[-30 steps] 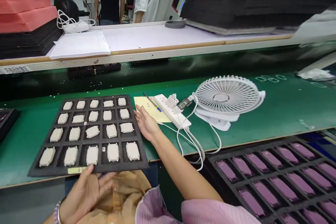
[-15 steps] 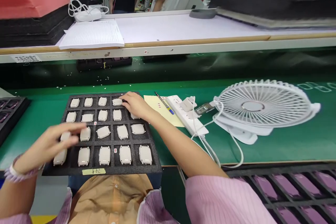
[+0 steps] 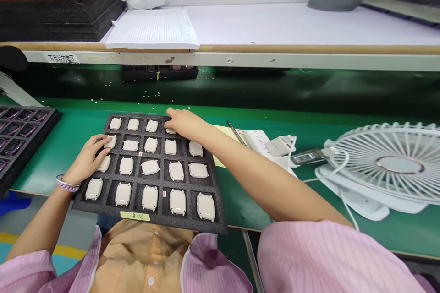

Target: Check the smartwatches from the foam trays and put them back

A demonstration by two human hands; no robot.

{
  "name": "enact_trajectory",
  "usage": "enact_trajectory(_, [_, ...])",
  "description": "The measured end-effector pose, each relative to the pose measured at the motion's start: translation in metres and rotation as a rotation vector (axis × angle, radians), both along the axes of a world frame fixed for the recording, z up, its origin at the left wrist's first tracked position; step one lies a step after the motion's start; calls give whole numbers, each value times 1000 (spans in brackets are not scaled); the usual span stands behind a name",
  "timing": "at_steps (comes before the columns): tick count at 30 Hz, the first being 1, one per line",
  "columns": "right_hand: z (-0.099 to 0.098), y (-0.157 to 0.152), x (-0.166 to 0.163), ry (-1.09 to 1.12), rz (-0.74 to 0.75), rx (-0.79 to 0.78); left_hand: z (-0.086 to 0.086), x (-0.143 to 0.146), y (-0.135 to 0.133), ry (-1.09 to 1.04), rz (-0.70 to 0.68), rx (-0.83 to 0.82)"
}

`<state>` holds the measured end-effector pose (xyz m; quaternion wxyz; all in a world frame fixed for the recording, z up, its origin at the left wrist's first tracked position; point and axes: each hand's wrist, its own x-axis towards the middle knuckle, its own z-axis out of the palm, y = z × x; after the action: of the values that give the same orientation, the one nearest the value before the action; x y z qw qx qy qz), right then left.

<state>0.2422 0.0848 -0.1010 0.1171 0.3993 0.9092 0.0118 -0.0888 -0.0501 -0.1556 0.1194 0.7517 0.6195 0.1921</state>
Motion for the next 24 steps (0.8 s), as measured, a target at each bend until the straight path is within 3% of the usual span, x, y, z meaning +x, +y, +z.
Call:
enact_trajectory(2, [-9, 0, 5, 46, 20, -47, 9, 8, 5, 116, 33, 35])
enact_trajectory(4, [-15, -1, 11, 123, 29, -80, 23, 21, 16, 244, -19, 67])
enact_trajectory(10, [3, -32, 44, 470, -5, 52, 57, 68, 64, 552, -470, -120])
enact_trajectory(15, [3, -71, 74, 313, -205, 54, 67, 89, 78, 782, -616, -108])
enact_trajectory(20, [-17, -95, 95, 280, -346, -2, 68, 86, 71, 674, -749, 88])
enact_trajectory(24, [-22, -96, 86, 281, -466, -23, 60, 67, 72, 545, -770, 16])
